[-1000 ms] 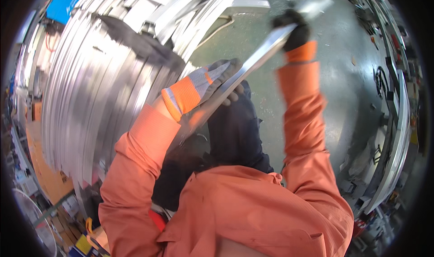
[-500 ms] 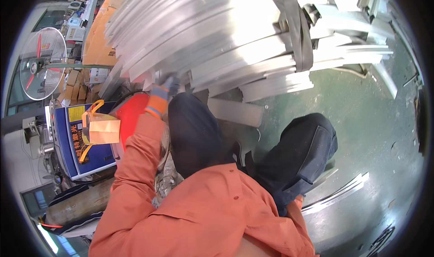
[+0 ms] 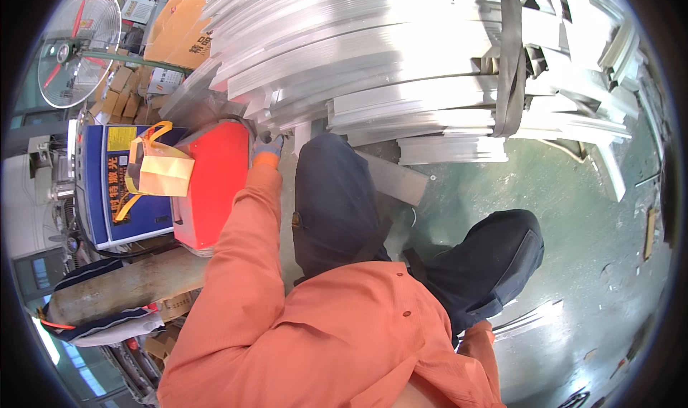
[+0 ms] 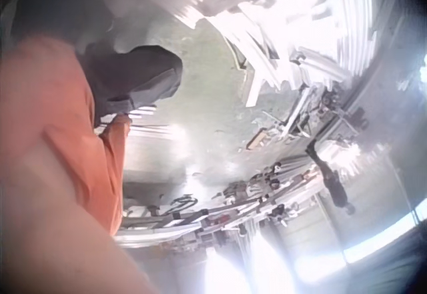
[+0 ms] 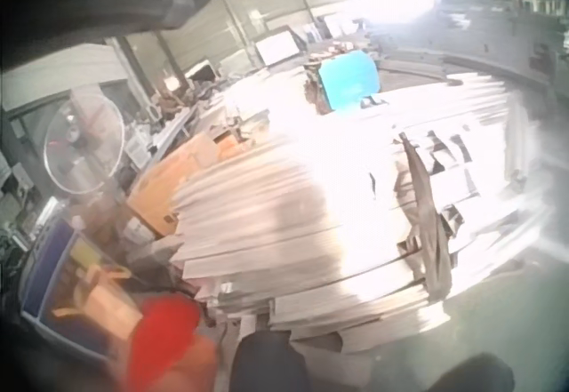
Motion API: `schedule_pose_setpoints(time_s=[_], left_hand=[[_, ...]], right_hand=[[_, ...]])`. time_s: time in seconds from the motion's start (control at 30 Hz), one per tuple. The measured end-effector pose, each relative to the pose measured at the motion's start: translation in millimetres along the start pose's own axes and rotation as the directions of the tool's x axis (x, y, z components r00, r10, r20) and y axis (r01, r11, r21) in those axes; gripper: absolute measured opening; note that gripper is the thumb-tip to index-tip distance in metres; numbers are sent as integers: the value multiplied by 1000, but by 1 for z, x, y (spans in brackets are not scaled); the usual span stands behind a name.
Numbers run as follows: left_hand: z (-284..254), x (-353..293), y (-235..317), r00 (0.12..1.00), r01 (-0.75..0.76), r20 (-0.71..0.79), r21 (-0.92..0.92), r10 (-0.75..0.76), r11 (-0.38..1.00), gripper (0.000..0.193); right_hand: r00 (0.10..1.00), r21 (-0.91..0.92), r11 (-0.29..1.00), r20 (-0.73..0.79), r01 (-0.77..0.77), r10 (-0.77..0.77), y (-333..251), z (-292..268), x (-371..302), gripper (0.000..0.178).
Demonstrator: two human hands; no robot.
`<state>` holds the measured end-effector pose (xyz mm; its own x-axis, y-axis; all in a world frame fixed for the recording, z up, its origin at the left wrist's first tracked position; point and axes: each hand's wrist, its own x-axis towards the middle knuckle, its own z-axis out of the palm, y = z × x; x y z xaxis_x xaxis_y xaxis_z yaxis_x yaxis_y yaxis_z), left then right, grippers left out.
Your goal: The person sorts and stacks long, silver metal rods in a workshop. They pick up rods from a pile, align them, and place them into a neat stack on the floor. The person also briefly handles a piece of paper and a blue plastic bag during the process.
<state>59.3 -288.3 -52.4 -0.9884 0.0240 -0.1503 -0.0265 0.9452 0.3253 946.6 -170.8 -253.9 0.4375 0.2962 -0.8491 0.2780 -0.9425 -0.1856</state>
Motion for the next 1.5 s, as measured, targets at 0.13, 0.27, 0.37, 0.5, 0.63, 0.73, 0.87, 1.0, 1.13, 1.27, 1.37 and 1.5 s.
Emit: schedule_pose_setpoints(time_s=[0.13,0.27,0.37,0.5,0.63,0.73,0.87,1.0,1.13,1.27,1.37,1.5], left_hand=[[-41,50,-3,949,-132,-312,-267,44,955,50],[-54,50,131,679,-656,-612,-257,406,709,51],[-114,55,255,303,-885,-681,58,667,461,59],[-192,62,331,517,-710,-222,428,826,559,103],[-192,75,390,639,-637,131,642,758,426,131],[-183,76,412,644,-683,213,592,735,427,129],[-187,95,422,681,-649,287,661,673,375,129],[-183,107,424,617,-730,340,583,710,355,129],[-189,124,419,638,-673,313,670,703,313,128],[-191,87,422,623,-688,291,646,726,331,138],[-194,84,414,609,-672,251,667,752,321,133],[-192,81,414,570,-695,218,642,792,323,130]], right_hand=[[987,157,975,-19,160,-159,-72,11,40,35],[870,422,762,-290,491,-400,-157,-66,77,33],[723,142,734,-369,665,-584,-204,-86,49,53],[796,184,774,-130,605,-591,-261,-8,-24,68],[755,318,687,-201,653,-625,-270,-2,-75,69],[803,479,657,-215,583,-556,-258,-67,-79,72],[836,397,736,-235,548,-495,-245,-71,-98,70],[749,346,665,-297,662,-592,-239,-73,-110,70],[724,337,641,-320,690,-611,-245,-45,-124,64],[756,442,618,-300,651,-582,-240,-54,-121,58],[743,361,649,-305,670,-596,-234,-43,-112,62],[760,344,678,-277,650,-588,-225,-78,-98,72]])
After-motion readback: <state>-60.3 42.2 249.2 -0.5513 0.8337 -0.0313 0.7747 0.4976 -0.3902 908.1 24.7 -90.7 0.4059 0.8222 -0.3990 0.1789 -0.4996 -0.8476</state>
